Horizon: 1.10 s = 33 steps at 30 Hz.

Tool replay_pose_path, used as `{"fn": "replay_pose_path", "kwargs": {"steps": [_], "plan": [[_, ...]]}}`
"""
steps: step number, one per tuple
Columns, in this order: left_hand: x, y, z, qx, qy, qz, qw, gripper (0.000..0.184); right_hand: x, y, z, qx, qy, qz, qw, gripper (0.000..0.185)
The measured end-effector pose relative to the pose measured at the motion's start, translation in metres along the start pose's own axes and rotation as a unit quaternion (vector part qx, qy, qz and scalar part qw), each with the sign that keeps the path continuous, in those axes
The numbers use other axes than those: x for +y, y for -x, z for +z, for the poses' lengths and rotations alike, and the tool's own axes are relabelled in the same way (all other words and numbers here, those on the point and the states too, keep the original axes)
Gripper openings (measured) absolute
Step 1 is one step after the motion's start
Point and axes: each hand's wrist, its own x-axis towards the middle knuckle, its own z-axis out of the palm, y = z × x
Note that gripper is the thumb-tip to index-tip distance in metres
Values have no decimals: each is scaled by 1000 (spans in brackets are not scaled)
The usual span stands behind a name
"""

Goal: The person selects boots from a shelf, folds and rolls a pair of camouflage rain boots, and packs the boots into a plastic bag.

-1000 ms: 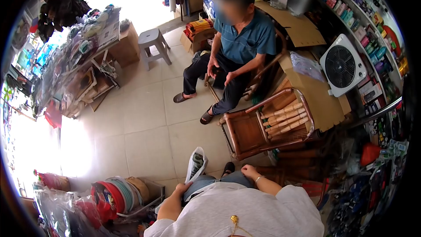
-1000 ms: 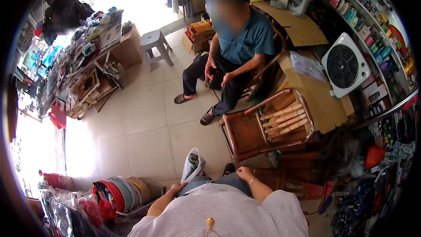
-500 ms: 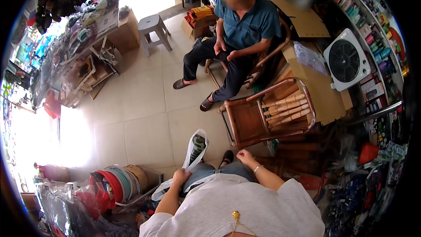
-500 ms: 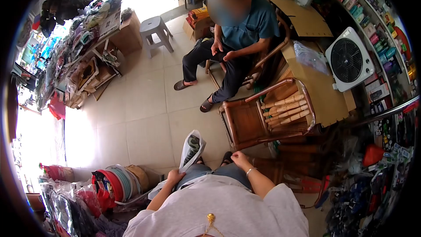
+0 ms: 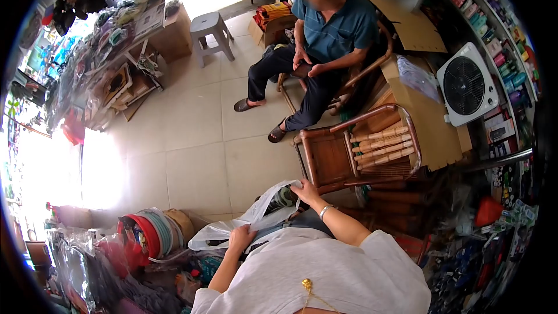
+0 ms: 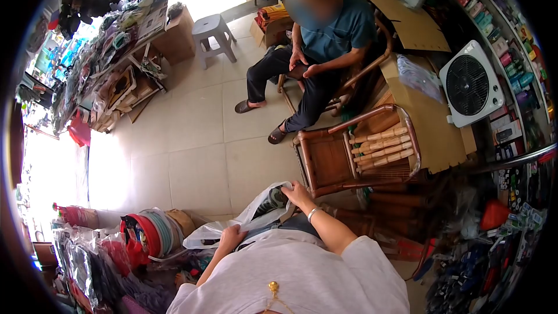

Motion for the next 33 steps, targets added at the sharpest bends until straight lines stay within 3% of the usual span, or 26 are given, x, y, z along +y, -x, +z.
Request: {"fn": "replay_pose_path", "kwargs": {"steps": [2, 3, 4, 5, 7, 10, 14, 16, 18, 20, 22, 26, 31, 33], "plan": [[2, 3, 4, 5, 2, -1, 1000, 38, 23, -10, -1, -46, 106, -15, 993, 38], [1, 3, 8, 14, 3, 1, 1000, 38, 24, -6, -7, -44, 81, -42, 995, 20], [-1, 2, 9, 23, 3, 3, 1000, 37, 24, -3, -11, -46, 80, -44, 995, 20], [-2, 2, 7, 25, 2, 0, 1000, 37, 7, 4, -22, -74, 61, -109, 989, 18], [-5, 7, 8, 19, 13, -95, 995, 37, -33, 29, -52, -129, 25, -185, 974, 13], [-15, 7, 22, -4, 10, -61, 998, 39, -14, 29, -57, -77, -81, -133, 985, 11], [0, -5, 26, 0, 16, -49, 999, 42, -30, 31, -80, -111, -3, -173, 979, 10], [1, -4, 24, -11, 21, -55, 998, 42, -41, 34, -85, -126, -48, -182, 974, 11], [4, -7, 24, -20, 25, -60, 998, 42, -43, 30, -89, -152, -189, -155, 958, 12], [8, -13, 28, -6, 36, -46, 998, 43, -34, 16, -88, -103, -160, -170, 967, 13], [17, -18, 28, 3, 36, -43, 998, 42, -31, 0, -90, -68, -183, -119, 974, 13], [27, -11, 18, 14, 31, -68, 997, 40, -28, -20, -79, -152, -226, -96, 957, 14], [1, -16, 12, 62, 64, -118, 989, 38, -20, -50, -33, -207, -146, -78, 964, 12], [-14, -29, 2, 29, 73, -137, 987, 41, -21, -63, -15, -217, -115, -63, 967, 12]]}}
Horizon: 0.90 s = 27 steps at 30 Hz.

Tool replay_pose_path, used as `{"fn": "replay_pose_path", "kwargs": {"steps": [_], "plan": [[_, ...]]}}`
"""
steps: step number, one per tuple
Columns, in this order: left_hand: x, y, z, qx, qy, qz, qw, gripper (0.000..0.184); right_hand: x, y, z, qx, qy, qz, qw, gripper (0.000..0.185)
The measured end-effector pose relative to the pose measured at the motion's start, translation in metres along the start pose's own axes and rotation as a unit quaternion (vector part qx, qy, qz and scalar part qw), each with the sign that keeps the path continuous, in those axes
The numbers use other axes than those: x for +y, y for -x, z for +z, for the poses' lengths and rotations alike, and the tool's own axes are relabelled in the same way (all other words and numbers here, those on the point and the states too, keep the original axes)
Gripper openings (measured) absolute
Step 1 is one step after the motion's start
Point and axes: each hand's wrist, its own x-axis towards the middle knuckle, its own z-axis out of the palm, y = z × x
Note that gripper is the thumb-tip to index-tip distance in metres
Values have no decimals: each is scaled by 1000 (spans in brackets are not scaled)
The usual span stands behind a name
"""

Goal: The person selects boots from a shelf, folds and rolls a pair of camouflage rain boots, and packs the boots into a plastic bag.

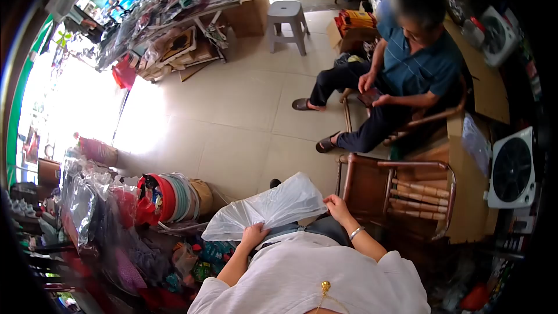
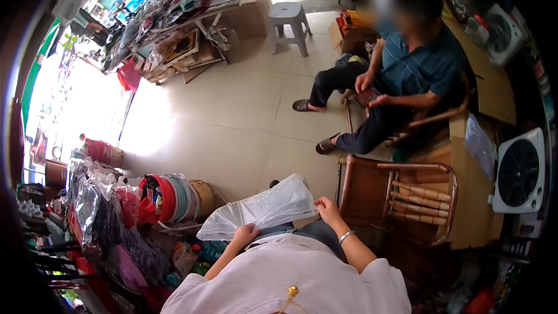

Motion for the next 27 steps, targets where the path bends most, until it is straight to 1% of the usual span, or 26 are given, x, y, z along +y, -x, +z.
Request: {"fn": "replay_pose_path", "kwargs": {"steps": [1, 3, 5, 6, 7, 8, 9, 10, 11, 13, 14, 16, 17, 18, 19, 21, 22, 23, 25, 26, 27], "plan": [[-8, -12, -6, -11, 2, -4, 1000, 42, 1, -9, 5, -4, 12, 18, 1000, 12], [-31, -44, -17, -33, 28, -28, 999, 48, 17, -33, 9, -6, 65, 88, 994, 13], [-54, -80, -45, -47, 49, -53, 996, 50, 23, -46, 10, 23, 110, 133, 985, 15], [-69, -96, -57, -35, 61, -57, 996, 50, 54, -58, 4, 48, 151, 131, 979, 18], [-88, -115, -67, -33, 61, -61, 996, 50, 37, -56, 1, 84, 183, 163, 966, 20], [-105, -135, -81, -28, 59, -63, 996, 51, 57, -65, -5, 110, 266, 181, 941, 21], [-119, -151, -92, -37, 82, -94, 991, 51, 75, -77, -15, 101, 299, 231, 920, 22], [-135, -167, -100, -43, 98, -107, 988, 53, 88, -87, -20, 119, 277, 267, 915, 23], [-149, -179, -106, -53, 114, -120, 985, 55, 53, -87, -13, 159, 216, 285, 920, 23], [-172, -190, -110, -58, 157, -133, 977, 56, 42, -117, -3, 165, 219, 291, 917, 22], [-179, -196, -116, -60, 189, -145, 969, 57, 50, -136, 1, 171, 212, 297, 915, 22], [-191, -200, -119, -55, 248, -212, 944, 57, 67, -185, 12, 177, 208, 297, 915, 21], [-198, -200, -121, -51, 277, -242, 928, 57, 71, -212, 19, 120, 255, 242, 929, 21], [-204, -202, -123, -43, 270, -280, 920, 55, 74, -240, 24, 60, 299, 183, 934, 22], [-205, -197, -134, -36, 304, -304, 902, 54, 49, -267, 33, 56, 305, 176, 934, 22], [-227, -205, -141, -9, 351, -340, 872, 53, -20, -340, 62, -108, 380, 196, 898, 21], [-236, -209, -142, 15, 365, -371, 854, 53, -42, -379, 74, -136, 308, 190, 922, 21], [-243, -209, -137, 38, 384, -407, 828, 53, -35, -435, 76, -144, 418, 65, 894, 20], [-266, -230, -108, 82, 448, -460, 762, 47, -126, -496, 113, -131, 405, -5, 905, 18], [-251, -227, -132, 93, 480, -480, 728, 43, -171, -531, 133, -177, 421, -22, 889, 18], [-245, -235, -140, 114, 501, -503, 695, 43, -213, -571, 163, -168, 341, 122, 917, 17]]}}
